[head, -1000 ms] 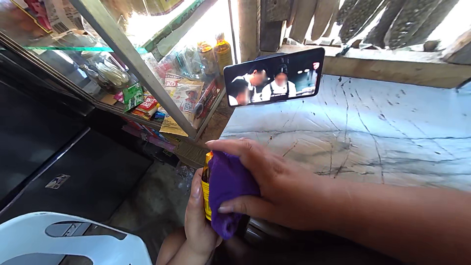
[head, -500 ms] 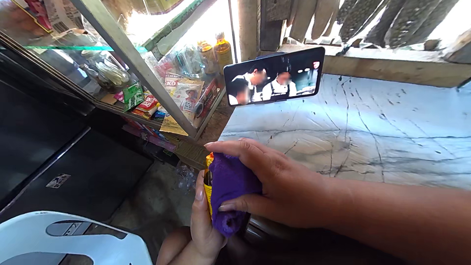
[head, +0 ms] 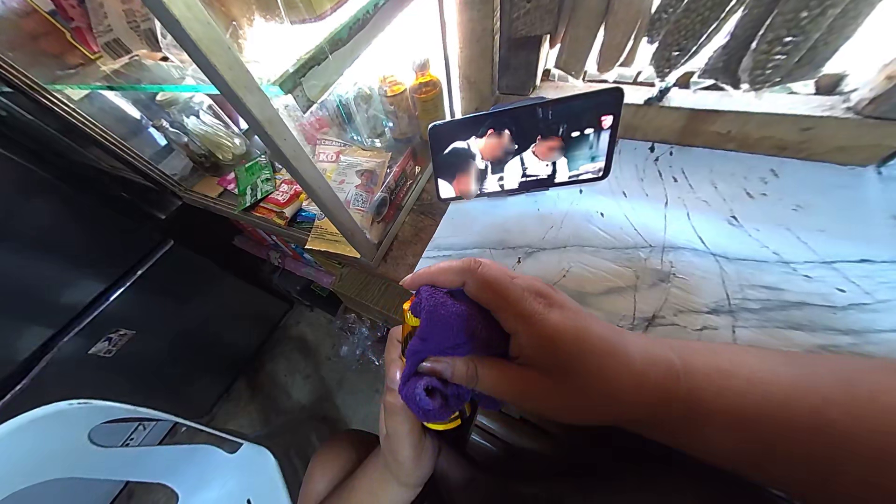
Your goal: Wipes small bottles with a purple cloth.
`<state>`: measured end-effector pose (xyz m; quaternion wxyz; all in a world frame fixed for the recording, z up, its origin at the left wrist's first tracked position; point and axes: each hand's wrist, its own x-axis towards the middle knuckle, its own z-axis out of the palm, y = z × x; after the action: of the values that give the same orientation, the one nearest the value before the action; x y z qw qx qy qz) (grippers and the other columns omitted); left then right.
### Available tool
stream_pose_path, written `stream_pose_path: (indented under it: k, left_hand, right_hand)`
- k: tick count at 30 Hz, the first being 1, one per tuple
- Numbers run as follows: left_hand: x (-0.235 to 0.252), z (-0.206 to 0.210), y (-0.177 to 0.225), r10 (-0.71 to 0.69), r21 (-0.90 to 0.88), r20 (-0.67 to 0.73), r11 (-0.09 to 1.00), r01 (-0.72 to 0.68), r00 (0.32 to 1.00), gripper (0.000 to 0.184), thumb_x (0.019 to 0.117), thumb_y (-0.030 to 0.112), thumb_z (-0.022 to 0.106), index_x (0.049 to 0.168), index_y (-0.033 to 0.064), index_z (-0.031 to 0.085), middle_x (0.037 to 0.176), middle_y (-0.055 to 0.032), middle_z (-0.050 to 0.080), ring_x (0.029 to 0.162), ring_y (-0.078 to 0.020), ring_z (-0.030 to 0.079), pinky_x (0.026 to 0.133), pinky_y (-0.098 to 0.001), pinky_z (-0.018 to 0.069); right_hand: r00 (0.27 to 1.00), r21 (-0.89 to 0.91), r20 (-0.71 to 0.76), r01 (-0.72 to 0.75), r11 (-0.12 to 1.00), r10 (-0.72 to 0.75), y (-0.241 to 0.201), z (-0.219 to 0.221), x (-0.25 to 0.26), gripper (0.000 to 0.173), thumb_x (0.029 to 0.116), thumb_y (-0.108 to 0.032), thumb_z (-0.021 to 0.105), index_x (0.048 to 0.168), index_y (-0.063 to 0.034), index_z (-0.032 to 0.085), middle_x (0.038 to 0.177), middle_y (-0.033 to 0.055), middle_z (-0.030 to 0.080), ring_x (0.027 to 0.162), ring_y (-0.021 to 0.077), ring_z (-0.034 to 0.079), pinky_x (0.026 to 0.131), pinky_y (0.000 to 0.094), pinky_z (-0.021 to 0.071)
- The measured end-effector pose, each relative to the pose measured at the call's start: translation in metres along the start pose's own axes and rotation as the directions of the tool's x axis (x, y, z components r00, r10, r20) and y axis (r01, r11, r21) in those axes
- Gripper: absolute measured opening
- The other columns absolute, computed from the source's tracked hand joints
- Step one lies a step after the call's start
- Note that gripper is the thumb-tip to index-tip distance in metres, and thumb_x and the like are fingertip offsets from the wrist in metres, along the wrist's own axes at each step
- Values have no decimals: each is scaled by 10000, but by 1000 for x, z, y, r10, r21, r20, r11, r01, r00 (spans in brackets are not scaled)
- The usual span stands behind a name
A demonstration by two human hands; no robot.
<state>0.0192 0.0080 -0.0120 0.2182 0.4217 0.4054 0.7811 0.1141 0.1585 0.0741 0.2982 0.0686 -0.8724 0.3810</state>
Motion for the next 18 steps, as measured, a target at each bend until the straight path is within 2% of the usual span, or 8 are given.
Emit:
stream_pose_path:
  k: [2, 4, 6, 8, 12, 18]
  left_hand:
    - [1, 2, 0, 20, 32, -1, 999, -20, 1000, 460, 1019, 577, 445, 1265, 225, 610, 1102, 101, 694, 965, 13, 661, 788, -183, 555]
    - [1, 1, -1, 67, 94, 33, 993, -70, 997, 458, 1041, 552, 407, 1297, 223, 596, 1168, 117, 671, 1065, 30, 625, 905, -180, 519]
    - [1, 1, -3, 105, 172, 69, 978, -115, 992, 454, 1060, 536, 358, 1327, 236, 572, 1219, 142, 643, 1129, 51, 590, 975, -172, 485]
    - [0, 0, -6, 129, 227, 81, 963, -144, 988, 448, 1070, 527, 331, 1335, 243, 555, 1227, 151, 634, 1134, 63, 581, 981, -166, 478]
    - [1, -3, -8, 152, 294, 102, 939, -175, 983, 463, 1075, 531, 299, 1351, 243, 534, 1239, 157, 621, 1140, 74, 569, 987, -156, 468]
    - [1, -2, -9, 144, 289, 104, 942, -169, 984, 458, 1077, 524, 305, 1333, 221, 535, 1226, 150, 617, 1135, 73, 567, 986, -157, 468]
  right_hand:
    - [1000, 28, -3, -21, 999, 21, 0, 0, 0, 459, 972, -346, 672, 1349, -99, 584, 1131, -18, 677, 1043, 28, 637, 912, 242, 555]
    - [999, 57, -7, -47, 997, 48, -1, -1, 1, 446, 964, -334, 681, 1337, -107, 589, 1099, -31, 682, 1009, 10, 642, 881, 226, 563]
    - [997, 69, -19, -71, 995, 73, -2, -2, 1, 441, 942, -322, 699, 1318, -114, 602, 1050, -45, 689, 952, -15, 645, 820, 191, 566]
    - [996, 72, -22, -88, 994, 90, -3, -3, 2, 440, 931, -322, 710, 1310, -124, 608, 1026, -54, 688, 922, -28, 643, 788, 173, 564]
    - [996, 74, -21, -83, 994, 85, -2, -3, 2, 429, 935, -311, 709, 1308, -124, 610, 1031, -53, 688, 931, -22, 645, 798, 178, 564]
    - [996, 81, -34, -80, 993, 83, -2, -2, 2, 415, 925, -269, 709, 1299, -117, 615, 1010, -50, 688, 911, -18, 647, 788, 177, 567]
